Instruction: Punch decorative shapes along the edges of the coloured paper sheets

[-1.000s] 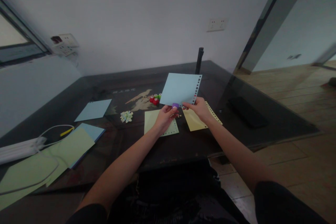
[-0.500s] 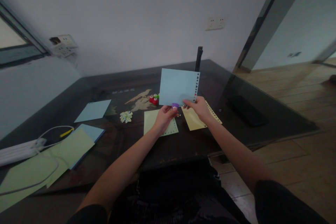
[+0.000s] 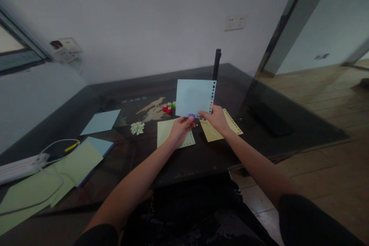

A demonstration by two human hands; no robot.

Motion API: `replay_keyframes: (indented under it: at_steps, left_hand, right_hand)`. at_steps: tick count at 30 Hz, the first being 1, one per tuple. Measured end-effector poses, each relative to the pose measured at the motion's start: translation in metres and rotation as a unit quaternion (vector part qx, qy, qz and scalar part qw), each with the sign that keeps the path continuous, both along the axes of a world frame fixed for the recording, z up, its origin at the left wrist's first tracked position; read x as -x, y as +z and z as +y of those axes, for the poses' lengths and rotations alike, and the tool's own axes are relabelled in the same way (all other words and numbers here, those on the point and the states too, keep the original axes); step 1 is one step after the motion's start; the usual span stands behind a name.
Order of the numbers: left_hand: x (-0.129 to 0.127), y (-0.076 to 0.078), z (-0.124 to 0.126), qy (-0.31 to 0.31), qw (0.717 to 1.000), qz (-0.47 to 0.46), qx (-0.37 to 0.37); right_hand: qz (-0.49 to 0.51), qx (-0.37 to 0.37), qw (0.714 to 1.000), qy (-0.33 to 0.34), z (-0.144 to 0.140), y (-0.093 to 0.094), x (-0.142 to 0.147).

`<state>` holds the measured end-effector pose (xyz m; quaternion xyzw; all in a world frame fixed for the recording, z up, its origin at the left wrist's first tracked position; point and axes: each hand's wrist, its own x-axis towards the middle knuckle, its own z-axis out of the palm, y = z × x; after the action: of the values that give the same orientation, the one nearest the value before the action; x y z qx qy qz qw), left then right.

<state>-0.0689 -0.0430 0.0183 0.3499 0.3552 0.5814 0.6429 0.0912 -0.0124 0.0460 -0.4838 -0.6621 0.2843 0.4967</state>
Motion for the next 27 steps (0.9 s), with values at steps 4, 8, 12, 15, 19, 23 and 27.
replay_keyframes:
  at_steps: [4,8,12,15,19,23,27]
  left_hand:
    - [-0.0004,0.0025,-0.0017,0.005,1.000,0.005,0.020]
    - [0.0008,0.0035,-0.0020,0.007,1.000,0.004,0.026]
    - [0.0013,0.0033,-0.0016,0.004,1.000,-0.003,0.013]
    - [0.0011,0.0026,-0.0012,0.003,1.000,-0.003,0.016]
    - [0.0009,0.0026,-0.0017,0.005,1.000,0.003,0.014]
    - [0.0008,0.0028,-0.0023,0.012,1.000,0.006,0.007]
    - [0.0010,0.0028,-0.0023,0.011,1.000,0.004,0.006]
  right_hand:
    - [-0.005,-0.011,1.000,-0.001,-0.0006,-0.0021,0.0019]
    - [0.039,0.029,0.998,0.028,0.0013,-0.0046,0.0012]
    - [0.087,0.047,0.993,0.063,0.0033,-0.0047,-0.0010]
    - [0.069,0.041,0.995,0.053,0.0029,-0.0038,-0.0019]
    - [0.017,-0.009,1.000,0.011,0.0002,-0.0024,-0.0012]
    - [-0.015,-0.041,0.999,-0.005,-0.0016,-0.0026,-0.0004]
    - [-0.012,-0.047,0.999,0.001,-0.0014,-0.0037,-0.0009]
